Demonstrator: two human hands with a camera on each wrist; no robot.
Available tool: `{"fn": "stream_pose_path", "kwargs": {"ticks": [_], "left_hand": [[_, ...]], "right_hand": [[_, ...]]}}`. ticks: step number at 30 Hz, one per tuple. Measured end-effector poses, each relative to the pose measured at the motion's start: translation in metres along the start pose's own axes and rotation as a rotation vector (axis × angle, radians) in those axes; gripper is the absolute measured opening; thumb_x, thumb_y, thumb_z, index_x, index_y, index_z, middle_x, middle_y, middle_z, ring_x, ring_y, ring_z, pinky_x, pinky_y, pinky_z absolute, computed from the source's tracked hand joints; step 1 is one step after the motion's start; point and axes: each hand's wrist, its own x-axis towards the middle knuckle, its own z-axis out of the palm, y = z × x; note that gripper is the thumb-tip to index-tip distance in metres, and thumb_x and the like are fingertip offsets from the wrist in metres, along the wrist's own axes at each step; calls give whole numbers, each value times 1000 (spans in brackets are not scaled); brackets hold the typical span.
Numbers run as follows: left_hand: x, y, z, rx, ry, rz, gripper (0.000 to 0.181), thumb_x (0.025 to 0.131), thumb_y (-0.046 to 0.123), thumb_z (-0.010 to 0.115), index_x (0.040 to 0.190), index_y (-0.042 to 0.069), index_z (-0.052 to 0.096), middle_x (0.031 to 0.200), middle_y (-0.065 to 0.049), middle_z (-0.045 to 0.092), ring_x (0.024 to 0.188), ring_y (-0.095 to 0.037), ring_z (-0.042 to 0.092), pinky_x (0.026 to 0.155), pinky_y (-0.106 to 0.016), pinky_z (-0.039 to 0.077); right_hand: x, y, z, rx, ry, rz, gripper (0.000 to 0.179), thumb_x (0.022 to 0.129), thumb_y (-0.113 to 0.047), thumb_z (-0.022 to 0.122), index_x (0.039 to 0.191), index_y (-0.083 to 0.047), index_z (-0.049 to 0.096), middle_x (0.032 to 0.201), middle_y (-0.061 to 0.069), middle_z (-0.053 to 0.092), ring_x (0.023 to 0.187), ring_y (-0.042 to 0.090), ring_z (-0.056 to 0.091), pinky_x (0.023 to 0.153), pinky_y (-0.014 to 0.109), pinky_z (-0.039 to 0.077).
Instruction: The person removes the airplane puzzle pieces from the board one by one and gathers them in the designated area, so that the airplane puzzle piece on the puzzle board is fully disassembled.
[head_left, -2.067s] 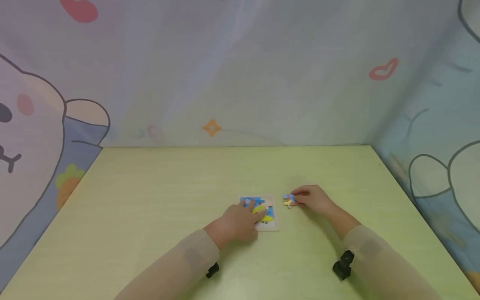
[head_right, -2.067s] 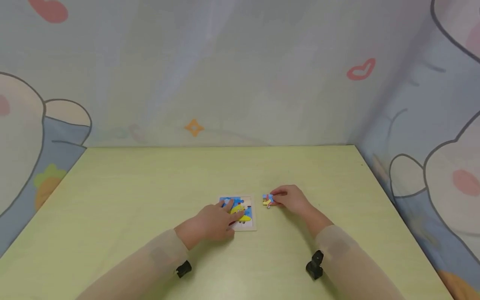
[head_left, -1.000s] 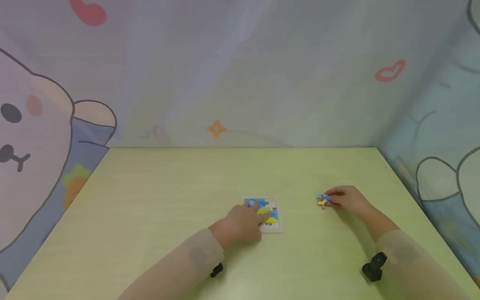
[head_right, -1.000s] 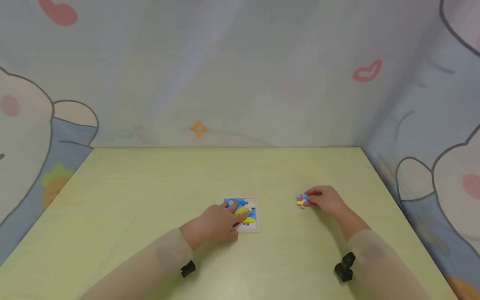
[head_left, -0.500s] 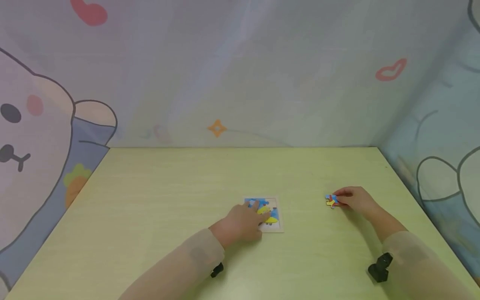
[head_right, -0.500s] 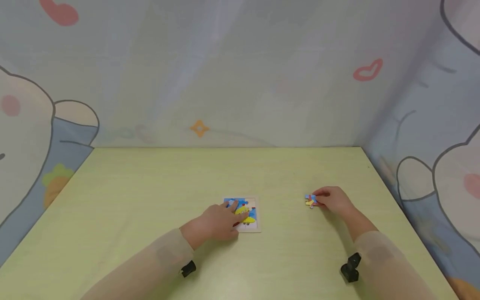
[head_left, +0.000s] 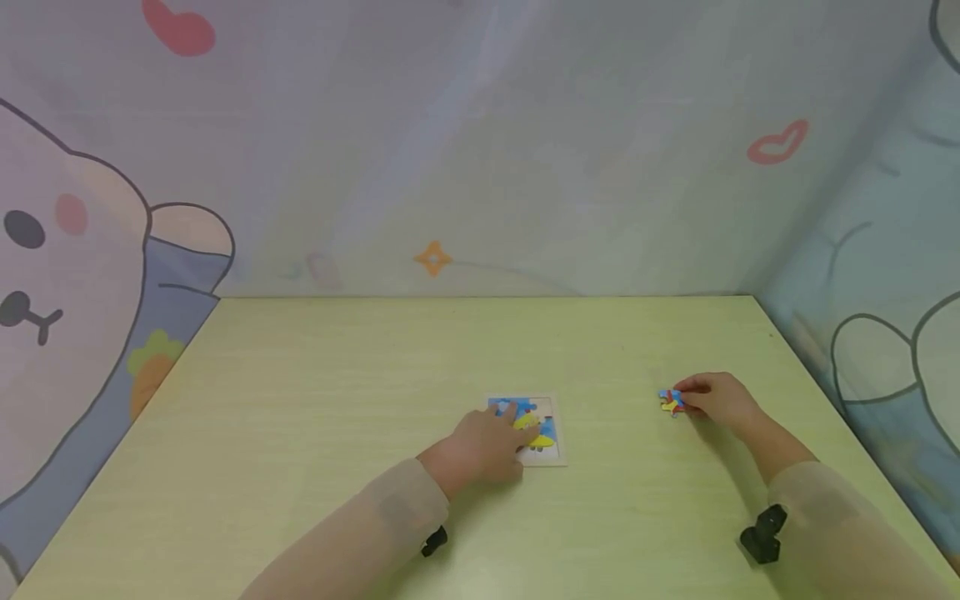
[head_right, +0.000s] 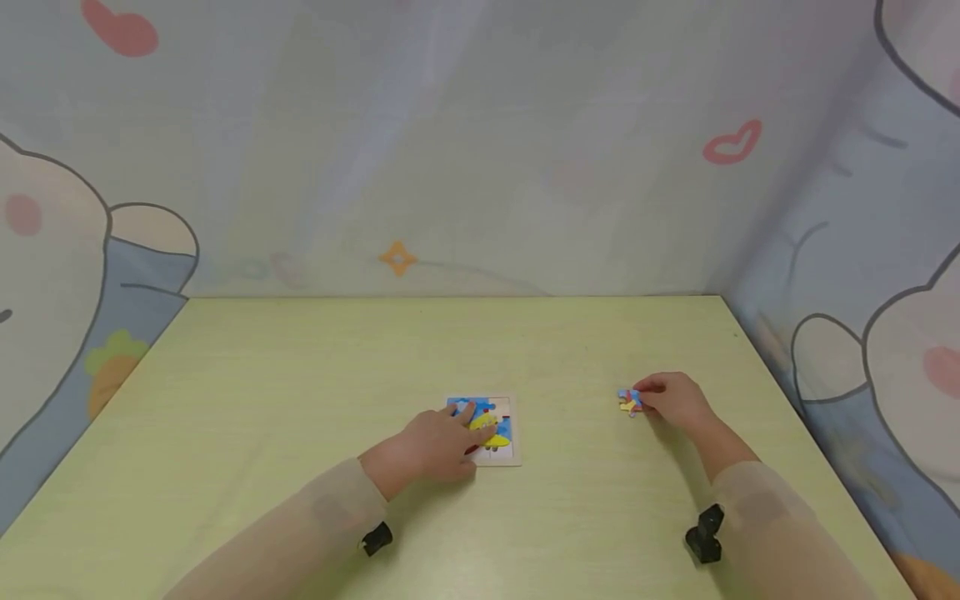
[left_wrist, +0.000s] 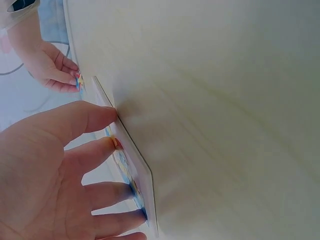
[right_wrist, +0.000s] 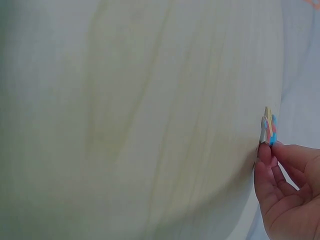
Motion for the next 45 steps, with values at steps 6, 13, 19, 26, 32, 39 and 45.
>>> {"fn": "stream_pose_path", "kwargs": {"ticks": [6,13,19,26,32,39,45], "left_hand": [[1,0,0,-22,5,3,57,90,32,48,144,37,33,152,-7,25,135,-31,27,100,-45,33],[0,1,-2,-49,-4,-7,56,91,32,49,144,37,33,152,-6,24,136,-31,26,100,-45,33],[2,0,-2,-83,3,-4,56,91,30,51,144,36,34,152,-7,25,136,-31,25,101,-46,32],[3,-2,-2,-91,-1,-8,57,91,30,50,144,37,33,153,-6,23,137,-30,23,102,-45,31],[5,-4,1,-83,13,-13,56,92,32,50,145,36,33,153,-6,23,137,-31,25,101,-45,32],[5,-4,1,-71,14,-4,56,93,31,49,146,35,31,153,-6,21,137,-31,23,103,-45,30],[4,-9,0,-52,34,14,56,94,33,48,146,36,28,153,-7,21,137,-32,22,102,-44,31]], "right_hand": [[-1,2,-5,-66,6,4,25,93,-2,53,111,16,56,104,27,60,83,22,63,70,30,52],[-1,5,-7,-139,13,-3,25,93,-6,54,110,13,59,103,26,61,86,27,59,71,33,51],[-2,3,-6,-193,29,-28,23,91,-4,56,106,12,60,102,25,61,88,32,57,72,36,49],[-2,0,-5,-237,40,-31,21,91,-5,55,105,10,62,102,25,62,92,35,55,79,44,46],[-2,1,-8,-261,34,-38,21,91,-6,55,104,10,61,102,26,61,94,40,54,82,50,43],[-3,4,-12,-291,31,-38,21,92,-6,55,103,10,61,102,26,61,96,42,52,83,52,41],[-2,4,-14,-293,34,-28,20,91,-5,54,103,10,61,101,26,60,95,41,53,83,51,41]]}}
